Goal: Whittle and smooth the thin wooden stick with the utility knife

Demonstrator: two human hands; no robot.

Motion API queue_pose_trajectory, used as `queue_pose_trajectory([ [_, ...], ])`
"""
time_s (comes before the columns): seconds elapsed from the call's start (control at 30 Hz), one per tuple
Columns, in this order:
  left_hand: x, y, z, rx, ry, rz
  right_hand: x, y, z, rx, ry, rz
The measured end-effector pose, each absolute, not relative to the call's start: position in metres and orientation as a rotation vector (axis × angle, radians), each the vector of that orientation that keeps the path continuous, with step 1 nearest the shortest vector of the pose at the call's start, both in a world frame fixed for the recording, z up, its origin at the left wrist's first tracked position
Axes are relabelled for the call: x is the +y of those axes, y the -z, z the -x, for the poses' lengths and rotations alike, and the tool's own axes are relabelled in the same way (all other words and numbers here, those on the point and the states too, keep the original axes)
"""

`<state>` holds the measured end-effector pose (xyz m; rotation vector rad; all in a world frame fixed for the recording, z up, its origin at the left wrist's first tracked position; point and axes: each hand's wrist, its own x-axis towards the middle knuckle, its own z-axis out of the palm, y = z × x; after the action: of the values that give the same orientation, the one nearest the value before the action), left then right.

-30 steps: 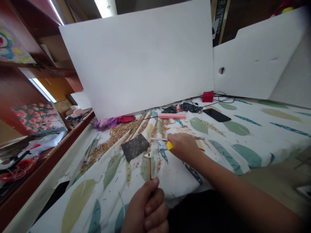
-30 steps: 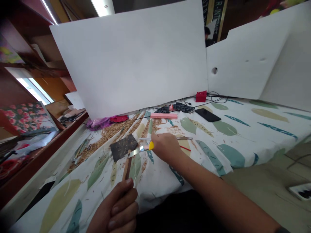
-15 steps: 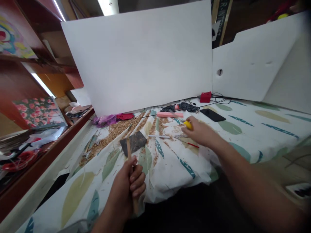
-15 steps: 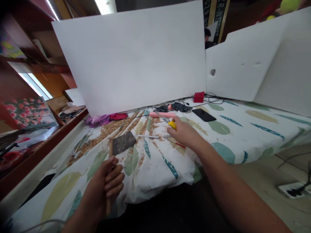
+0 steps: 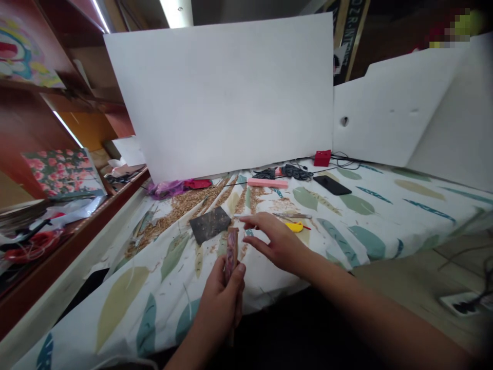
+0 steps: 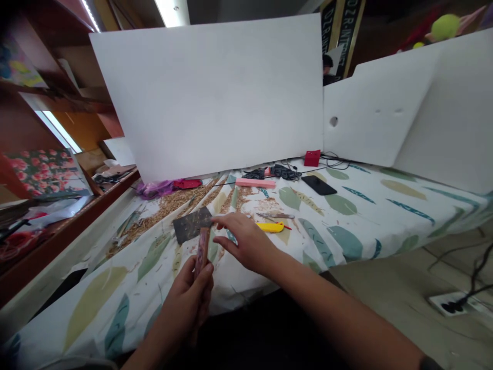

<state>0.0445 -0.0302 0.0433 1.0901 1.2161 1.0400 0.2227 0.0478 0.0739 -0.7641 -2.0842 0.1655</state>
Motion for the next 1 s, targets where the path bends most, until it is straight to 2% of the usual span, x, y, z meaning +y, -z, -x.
queue_pose_trajectory([
  [0.3, -0.045, -0.044, -0.049, 1.266, -1.226, -1.256, 0.038, -0.056, -0.222, -2.111, 0.061, 0.634],
  [0.5, -0.059, -0.046, -0.050, 1.351, -1.140, -1.450, 0.026, -0.043, -0.230, -2.195, 0.260, 0.612],
  [0.57, -0.063, -0.045, -0.052, 1.282, -1.085, -1.322, 0.030, -0.044, -0.233, -2.108, 0.225, 0.731],
  [0.67, -0.063, -0.046, -0.053, 1.117, -0.957, -0.984, 0.055, -0.058, -0.240, -1.953, 0.144, 1.149],
  [0.77, -0.059, -0.051, -0.051, 0.957, -0.996, -0.720, 0.096, -0.073, -0.243, -2.259, 0.070, 1.546],
  [1.0, -0.058, -0.046, -0.044, 0.866, -1.076, -0.705, 0.159, -0.066, -0.214, -2.529, -0.028, 1.600],
])
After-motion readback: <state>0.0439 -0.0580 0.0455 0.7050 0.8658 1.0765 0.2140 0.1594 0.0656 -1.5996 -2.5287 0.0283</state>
